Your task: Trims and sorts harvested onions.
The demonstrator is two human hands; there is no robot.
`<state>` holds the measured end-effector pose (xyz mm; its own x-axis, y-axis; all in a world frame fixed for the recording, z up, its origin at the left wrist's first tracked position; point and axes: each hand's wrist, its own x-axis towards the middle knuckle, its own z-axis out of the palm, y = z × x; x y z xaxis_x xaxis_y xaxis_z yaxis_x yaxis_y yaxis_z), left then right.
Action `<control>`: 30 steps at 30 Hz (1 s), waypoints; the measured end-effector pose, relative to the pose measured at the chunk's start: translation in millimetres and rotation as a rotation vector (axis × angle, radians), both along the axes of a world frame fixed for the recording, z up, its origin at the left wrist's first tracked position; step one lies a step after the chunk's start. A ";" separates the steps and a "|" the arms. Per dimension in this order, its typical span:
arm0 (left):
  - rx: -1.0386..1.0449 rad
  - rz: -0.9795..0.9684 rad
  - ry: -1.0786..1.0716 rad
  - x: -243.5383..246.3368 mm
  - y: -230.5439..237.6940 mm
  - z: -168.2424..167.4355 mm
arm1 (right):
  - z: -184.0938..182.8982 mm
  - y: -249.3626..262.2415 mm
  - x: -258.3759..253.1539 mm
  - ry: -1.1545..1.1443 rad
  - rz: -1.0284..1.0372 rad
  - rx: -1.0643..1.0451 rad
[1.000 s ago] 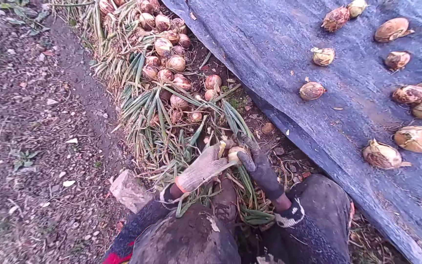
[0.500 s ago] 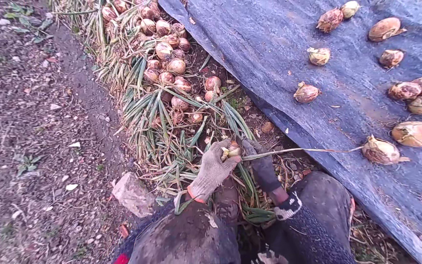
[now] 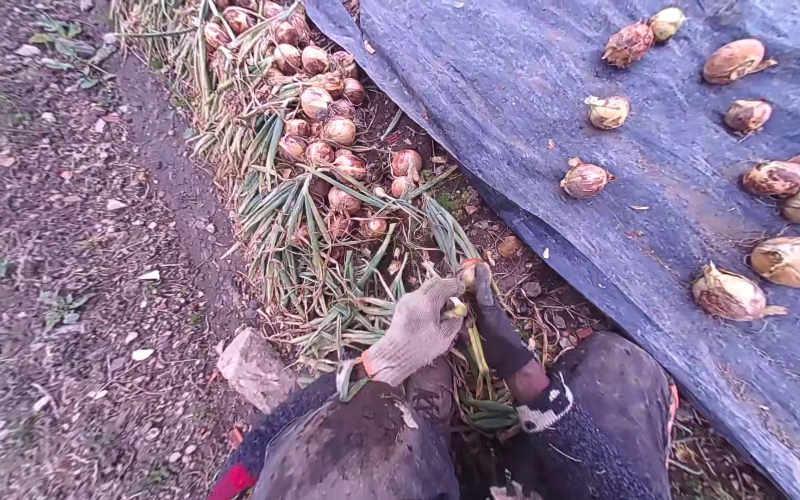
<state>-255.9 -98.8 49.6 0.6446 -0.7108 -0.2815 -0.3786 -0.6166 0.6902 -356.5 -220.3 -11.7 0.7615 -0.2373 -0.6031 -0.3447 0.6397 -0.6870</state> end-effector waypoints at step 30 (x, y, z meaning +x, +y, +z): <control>0.102 0.331 0.101 92.9 43.2 -49.4 | -28.3 4.9 10.6 0.143 0.290 -0.285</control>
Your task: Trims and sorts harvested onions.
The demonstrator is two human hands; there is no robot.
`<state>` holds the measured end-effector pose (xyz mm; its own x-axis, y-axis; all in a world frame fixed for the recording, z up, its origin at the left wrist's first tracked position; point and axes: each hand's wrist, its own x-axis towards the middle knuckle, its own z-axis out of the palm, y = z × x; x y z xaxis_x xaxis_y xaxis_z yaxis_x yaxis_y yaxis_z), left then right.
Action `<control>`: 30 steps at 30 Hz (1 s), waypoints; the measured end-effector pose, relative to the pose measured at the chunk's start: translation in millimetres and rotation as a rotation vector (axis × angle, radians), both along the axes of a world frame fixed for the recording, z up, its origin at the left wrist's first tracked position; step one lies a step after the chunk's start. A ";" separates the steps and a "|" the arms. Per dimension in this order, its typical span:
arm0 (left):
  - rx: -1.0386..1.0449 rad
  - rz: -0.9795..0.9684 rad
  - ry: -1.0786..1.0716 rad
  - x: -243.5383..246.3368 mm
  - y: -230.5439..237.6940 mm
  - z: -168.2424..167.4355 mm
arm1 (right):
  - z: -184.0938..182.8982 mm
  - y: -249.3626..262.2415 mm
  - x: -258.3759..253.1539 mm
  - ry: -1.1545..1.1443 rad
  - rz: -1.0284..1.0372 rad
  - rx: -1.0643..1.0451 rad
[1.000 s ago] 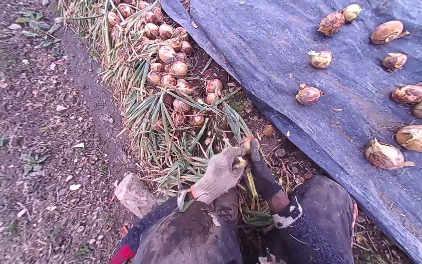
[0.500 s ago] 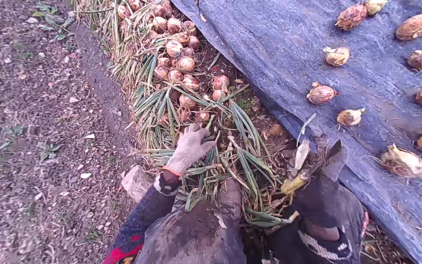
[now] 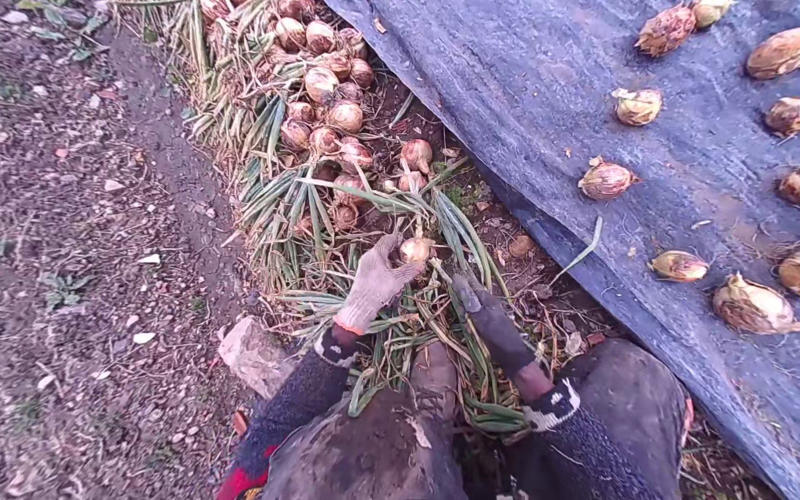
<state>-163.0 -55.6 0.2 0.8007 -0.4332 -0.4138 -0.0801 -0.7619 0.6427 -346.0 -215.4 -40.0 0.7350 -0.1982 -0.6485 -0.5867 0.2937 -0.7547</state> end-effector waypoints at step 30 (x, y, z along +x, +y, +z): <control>0.179 -0.937 -0.312 -20.7 -1.8 -51.4 | -16.7 -44.9 -23.6 0.061 -0.117 -0.251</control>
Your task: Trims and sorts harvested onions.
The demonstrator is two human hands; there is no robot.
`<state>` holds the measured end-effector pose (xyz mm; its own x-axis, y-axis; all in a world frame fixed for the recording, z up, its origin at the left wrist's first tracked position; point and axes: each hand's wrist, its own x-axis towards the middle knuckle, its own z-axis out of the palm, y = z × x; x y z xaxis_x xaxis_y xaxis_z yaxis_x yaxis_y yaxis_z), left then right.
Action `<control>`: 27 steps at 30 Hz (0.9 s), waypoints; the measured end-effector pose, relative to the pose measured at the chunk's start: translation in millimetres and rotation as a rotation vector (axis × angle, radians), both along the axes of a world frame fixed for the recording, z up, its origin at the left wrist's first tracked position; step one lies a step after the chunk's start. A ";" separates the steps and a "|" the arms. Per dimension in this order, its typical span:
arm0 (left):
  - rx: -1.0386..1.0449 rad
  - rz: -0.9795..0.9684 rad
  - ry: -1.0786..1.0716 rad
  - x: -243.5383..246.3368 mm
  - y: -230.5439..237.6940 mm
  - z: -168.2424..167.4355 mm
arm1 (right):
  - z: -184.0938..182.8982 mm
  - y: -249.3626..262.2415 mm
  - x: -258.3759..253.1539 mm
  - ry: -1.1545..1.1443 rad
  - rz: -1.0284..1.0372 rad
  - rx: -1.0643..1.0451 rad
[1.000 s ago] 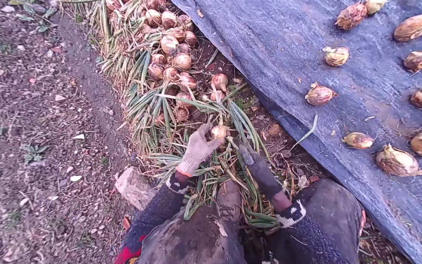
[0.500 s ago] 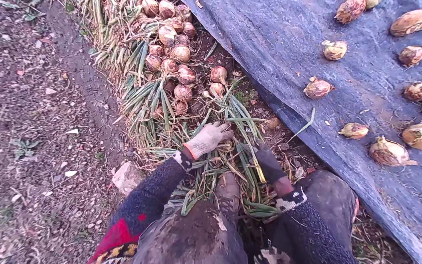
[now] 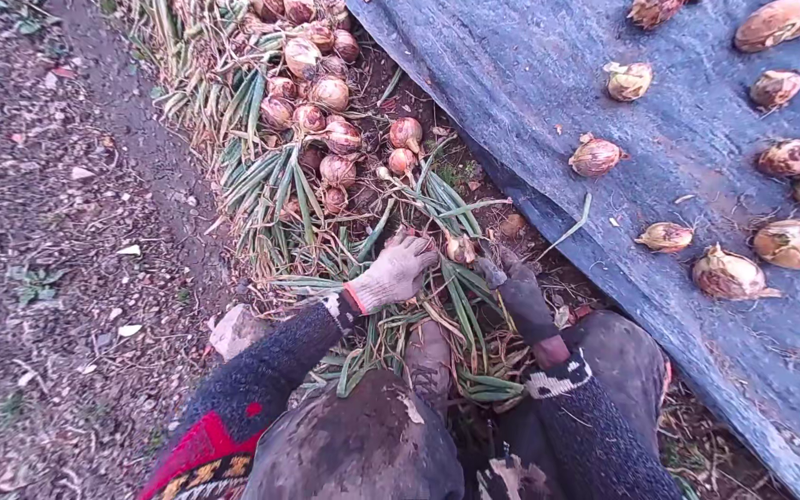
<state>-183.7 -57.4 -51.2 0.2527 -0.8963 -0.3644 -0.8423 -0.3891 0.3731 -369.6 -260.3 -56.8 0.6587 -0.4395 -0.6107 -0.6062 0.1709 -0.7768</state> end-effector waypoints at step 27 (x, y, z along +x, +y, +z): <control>-0.419 0.663 0.511 -74.0 -37.0 72.8 | 40.4 29.1 5.0 -0.355 -0.333 0.212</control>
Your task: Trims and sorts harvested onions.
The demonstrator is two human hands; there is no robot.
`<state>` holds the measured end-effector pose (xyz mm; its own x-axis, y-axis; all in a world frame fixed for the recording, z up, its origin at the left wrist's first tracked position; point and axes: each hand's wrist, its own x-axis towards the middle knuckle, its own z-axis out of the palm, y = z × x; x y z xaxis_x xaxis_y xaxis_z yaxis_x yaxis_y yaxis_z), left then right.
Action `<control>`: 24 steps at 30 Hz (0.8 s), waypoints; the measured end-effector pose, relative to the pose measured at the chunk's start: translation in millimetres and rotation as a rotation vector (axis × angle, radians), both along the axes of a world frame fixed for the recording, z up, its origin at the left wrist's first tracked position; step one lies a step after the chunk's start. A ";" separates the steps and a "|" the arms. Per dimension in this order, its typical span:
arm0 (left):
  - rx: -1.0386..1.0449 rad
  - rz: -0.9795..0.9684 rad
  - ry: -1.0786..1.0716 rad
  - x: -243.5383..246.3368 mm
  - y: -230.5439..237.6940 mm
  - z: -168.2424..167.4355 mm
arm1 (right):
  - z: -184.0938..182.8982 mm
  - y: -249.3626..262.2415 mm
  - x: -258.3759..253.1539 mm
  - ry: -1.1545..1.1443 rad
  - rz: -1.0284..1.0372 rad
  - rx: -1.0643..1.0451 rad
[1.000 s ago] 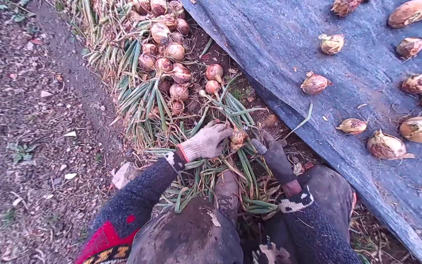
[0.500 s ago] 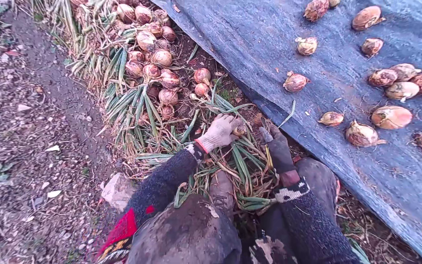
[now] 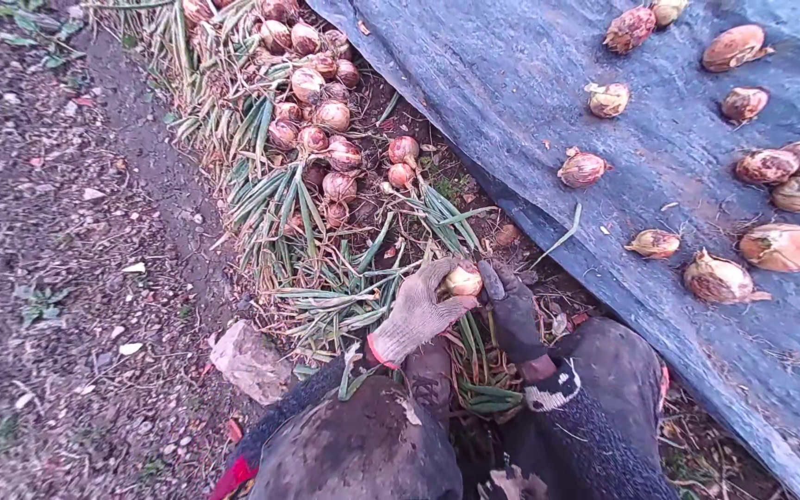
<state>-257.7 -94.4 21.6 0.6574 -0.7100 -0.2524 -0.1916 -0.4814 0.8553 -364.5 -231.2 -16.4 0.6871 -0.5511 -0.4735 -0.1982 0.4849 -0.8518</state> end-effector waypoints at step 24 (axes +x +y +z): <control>-0.210 -0.438 -0.431 5.8 -49.9 32.9 | 21.5 -52.6 -18.0 -0.282 0.046 1.026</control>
<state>-251.9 -144.3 54.5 0.3073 -0.9408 0.1429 -0.6794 -0.1117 0.7252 -382.6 -283.8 5.2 0.8543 0.0501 -0.5173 -0.0935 0.9939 -0.0581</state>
